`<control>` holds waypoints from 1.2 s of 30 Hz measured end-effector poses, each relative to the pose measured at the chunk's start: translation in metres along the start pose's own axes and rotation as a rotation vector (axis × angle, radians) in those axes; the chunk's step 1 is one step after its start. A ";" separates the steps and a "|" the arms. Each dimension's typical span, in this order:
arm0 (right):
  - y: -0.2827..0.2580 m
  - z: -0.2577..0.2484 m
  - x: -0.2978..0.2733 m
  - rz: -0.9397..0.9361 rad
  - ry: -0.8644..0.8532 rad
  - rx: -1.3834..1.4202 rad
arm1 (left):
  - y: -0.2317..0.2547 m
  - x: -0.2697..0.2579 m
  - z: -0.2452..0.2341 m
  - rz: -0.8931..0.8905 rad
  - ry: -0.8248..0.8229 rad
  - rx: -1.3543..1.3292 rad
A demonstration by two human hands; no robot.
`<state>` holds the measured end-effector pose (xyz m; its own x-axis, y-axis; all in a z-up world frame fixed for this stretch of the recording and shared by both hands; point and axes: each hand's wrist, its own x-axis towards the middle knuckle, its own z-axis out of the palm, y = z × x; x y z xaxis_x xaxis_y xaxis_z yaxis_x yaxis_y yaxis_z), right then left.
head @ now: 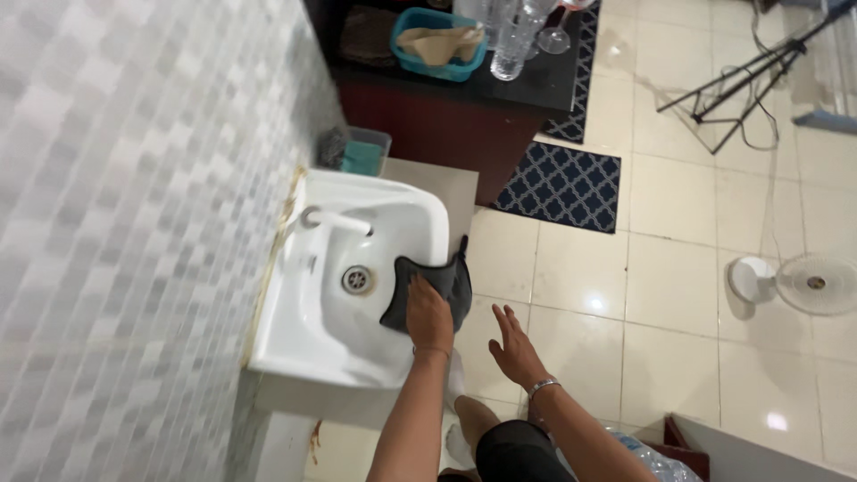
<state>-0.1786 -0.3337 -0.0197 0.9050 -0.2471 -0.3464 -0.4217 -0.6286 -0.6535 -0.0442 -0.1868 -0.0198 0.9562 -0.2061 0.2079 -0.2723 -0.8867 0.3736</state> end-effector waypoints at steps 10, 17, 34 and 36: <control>-0.071 0.005 -0.058 -0.364 0.166 0.059 | -0.053 -0.117 -0.082 0.084 -0.232 0.339; -0.121 0.010 -0.074 -0.533 0.058 0.016 | -0.093 -0.098 -0.141 -0.050 -0.380 0.183; -0.164 0.023 0.058 -0.708 -0.162 -0.234 | -0.187 0.083 -0.142 0.107 -0.344 0.321; -0.167 0.024 0.064 -0.745 -0.165 -0.267 | -0.191 0.098 -0.135 0.148 -0.307 0.308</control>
<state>-0.0518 -0.2261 0.0512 0.9144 0.4047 0.0085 0.3352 -0.7453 -0.5764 0.0874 0.0177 0.0512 0.9096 -0.4117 -0.0561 -0.4082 -0.9106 0.0645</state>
